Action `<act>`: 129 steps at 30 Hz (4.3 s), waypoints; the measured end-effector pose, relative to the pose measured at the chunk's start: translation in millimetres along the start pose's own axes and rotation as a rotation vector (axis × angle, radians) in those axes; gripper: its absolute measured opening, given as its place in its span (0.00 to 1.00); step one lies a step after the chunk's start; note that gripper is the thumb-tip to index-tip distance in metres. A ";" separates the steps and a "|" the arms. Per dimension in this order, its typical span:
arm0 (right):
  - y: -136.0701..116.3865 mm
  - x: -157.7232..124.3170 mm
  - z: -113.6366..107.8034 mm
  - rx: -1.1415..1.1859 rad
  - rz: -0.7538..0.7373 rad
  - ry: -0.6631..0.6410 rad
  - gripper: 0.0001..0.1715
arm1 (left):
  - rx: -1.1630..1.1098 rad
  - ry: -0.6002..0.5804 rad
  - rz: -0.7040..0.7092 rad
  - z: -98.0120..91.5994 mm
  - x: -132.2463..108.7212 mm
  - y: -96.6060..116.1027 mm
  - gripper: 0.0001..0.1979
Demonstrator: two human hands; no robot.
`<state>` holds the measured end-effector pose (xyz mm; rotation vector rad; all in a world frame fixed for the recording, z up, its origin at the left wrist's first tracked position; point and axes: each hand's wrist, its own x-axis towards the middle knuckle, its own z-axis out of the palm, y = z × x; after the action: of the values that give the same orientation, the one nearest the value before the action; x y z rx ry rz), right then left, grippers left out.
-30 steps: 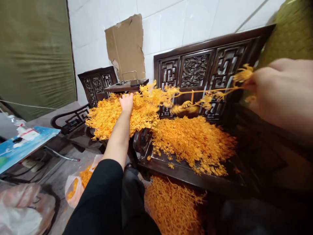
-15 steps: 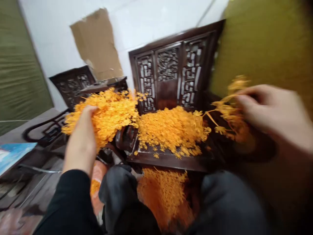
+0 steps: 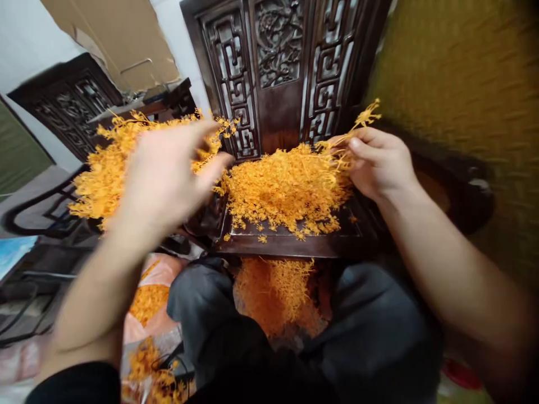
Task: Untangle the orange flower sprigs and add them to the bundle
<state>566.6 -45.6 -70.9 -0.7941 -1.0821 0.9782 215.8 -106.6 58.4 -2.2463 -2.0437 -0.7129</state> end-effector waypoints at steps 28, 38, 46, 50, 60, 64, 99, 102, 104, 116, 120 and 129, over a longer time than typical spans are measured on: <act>46.9 -60.2 32.5 -0.748 -0.570 -0.600 0.40 | -0.452 -0.177 0.604 222.1 -24.1 28.2 0.09; 67.3 -63.5 39.8 -0.742 -0.172 -1.039 0.44 | -1.268 -0.478 0.024 213.4 -51.7 16.6 0.09; 64.1 -55.2 51.7 -1.058 -0.148 -0.981 0.24 | -1.049 -0.403 -0.052 201.8 -42.2 1.2 0.14; 61.3 -53.4 56.2 -1.010 0.085 -1.091 0.24 | -0.864 -0.162 -0.079 205.0 -42.3 -10.1 0.16; 74.6 -38.8 25.6 -0.842 0.092 -1.104 0.38 | -1.208 -0.309 -0.319 233.1 -39.2 -12.0 0.16; 85.1 -41.9 30.4 -0.870 0.072 -1.049 0.41 | -1.333 -0.409 -0.385 227.6 -31.6 -0.3 0.18; 50.7 -40.2 21.5 -1.106 0.284 -0.997 0.29 | -1.071 -0.265 -0.213 216.4 -37.5 24.3 0.21; 54.7 -35.3 14.9 -1.144 0.381 -0.969 0.31 | -1.061 -0.236 -0.240 214.9 -33.1 20.0 0.20; 58.2 -35.6 13.0 -1.188 0.374 -0.983 0.30 | -1.035 -0.275 -0.240 217.4 -30.4 16.7 0.18; 68.6 -44.0 2.3 -0.794 0.543 -0.862 0.26 | -0.316 0.008 0.818 219.1 -57.5 39.0 0.22; 64.0 -53.8 4.4 -0.465 0.643 -1.035 0.19 | -0.113 -0.156 0.946 226.7 -55.9 53.1 0.23; 56.9 -42.5 11.8 -1.013 0.563 -1.342 0.15 | 0.052 -0.397 0.831 232.6 -49.7 31.9 0.10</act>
<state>534.5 -63.1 -132.9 -1.3112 -2.7412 1.4796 317.4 -84.4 -157.9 -2.9989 -0.9642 -0.1444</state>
